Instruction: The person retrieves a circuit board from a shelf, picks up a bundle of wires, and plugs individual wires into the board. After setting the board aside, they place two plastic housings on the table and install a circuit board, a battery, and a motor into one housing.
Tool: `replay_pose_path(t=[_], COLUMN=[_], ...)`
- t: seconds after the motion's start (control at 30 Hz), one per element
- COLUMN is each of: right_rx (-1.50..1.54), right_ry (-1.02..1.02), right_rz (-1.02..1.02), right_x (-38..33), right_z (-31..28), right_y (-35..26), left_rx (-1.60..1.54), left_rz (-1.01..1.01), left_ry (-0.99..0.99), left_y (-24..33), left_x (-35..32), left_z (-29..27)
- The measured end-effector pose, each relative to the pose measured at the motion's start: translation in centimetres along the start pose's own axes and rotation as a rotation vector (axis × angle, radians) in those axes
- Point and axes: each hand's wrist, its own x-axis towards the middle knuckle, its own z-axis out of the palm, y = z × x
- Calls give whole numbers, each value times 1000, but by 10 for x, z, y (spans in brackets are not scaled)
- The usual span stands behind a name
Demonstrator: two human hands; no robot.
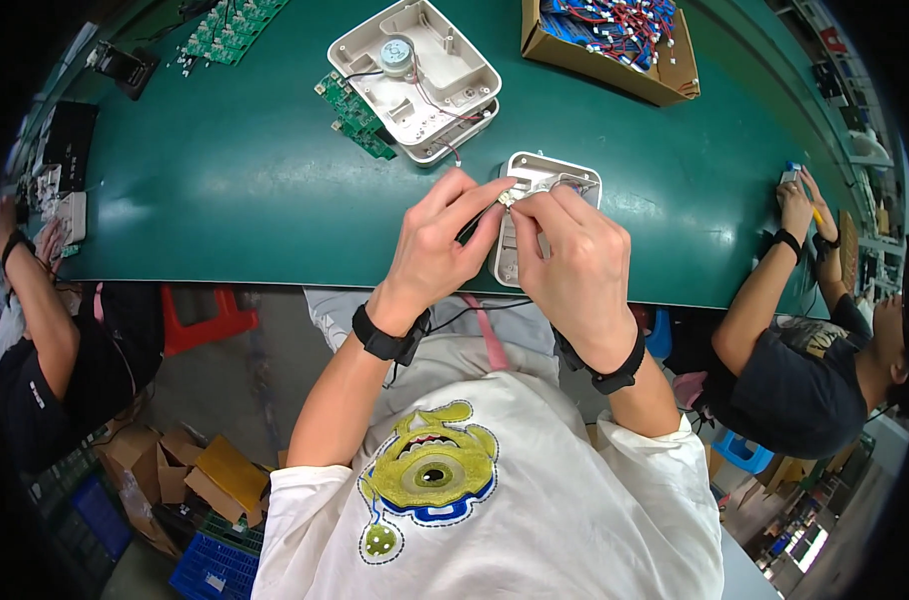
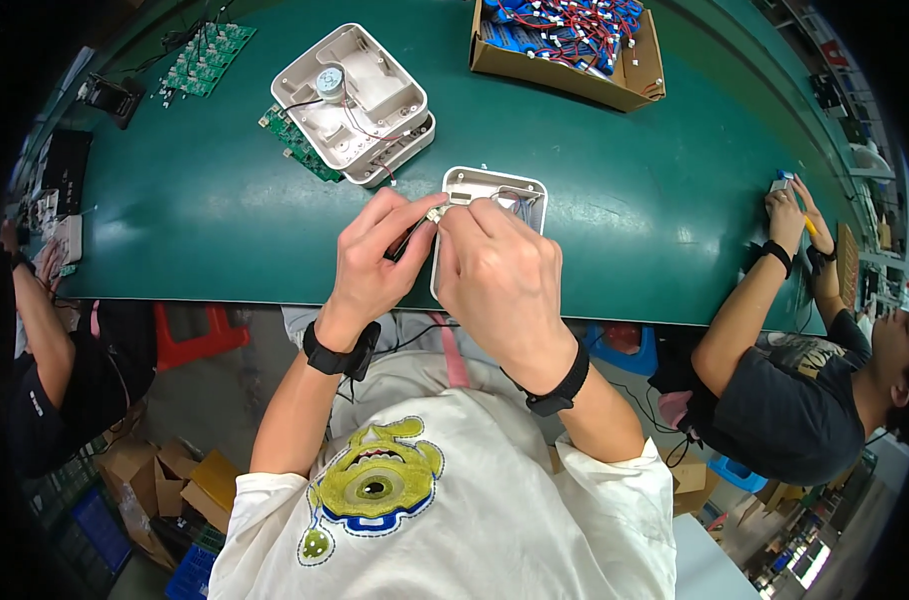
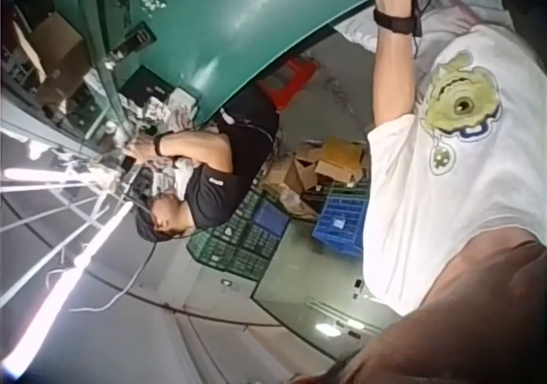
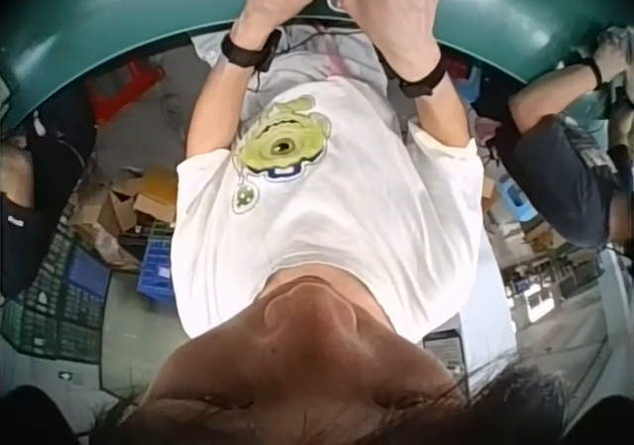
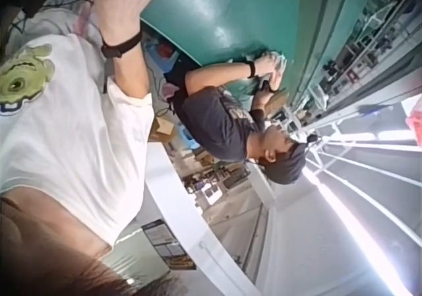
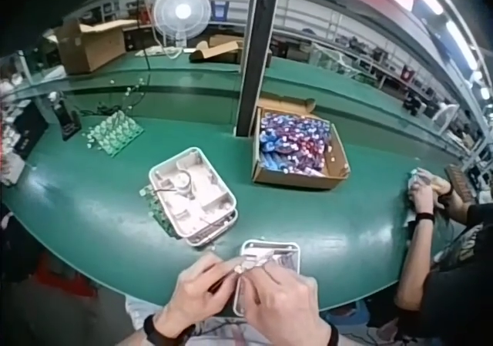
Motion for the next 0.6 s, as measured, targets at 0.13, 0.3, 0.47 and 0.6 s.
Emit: replay_pose_path(t=[0.13,0.3,0.47,0.6], right_rx=[44,44,42,78], right_ry=[20,49,75,34], right_rz=[11,-2,-8,4], right_x=[0,0,0,0], right_z=[4,10,14,7], right_y=[0,1,2,5], left_rx=[27,35,32,21], left_rz=[10,9,39,23], left_ry=[-17,-36,-41,-45], left_y=[0,0,-1,2], left_x=[-2,-1,-1,1], left_z=[0,-3,-1,-3])
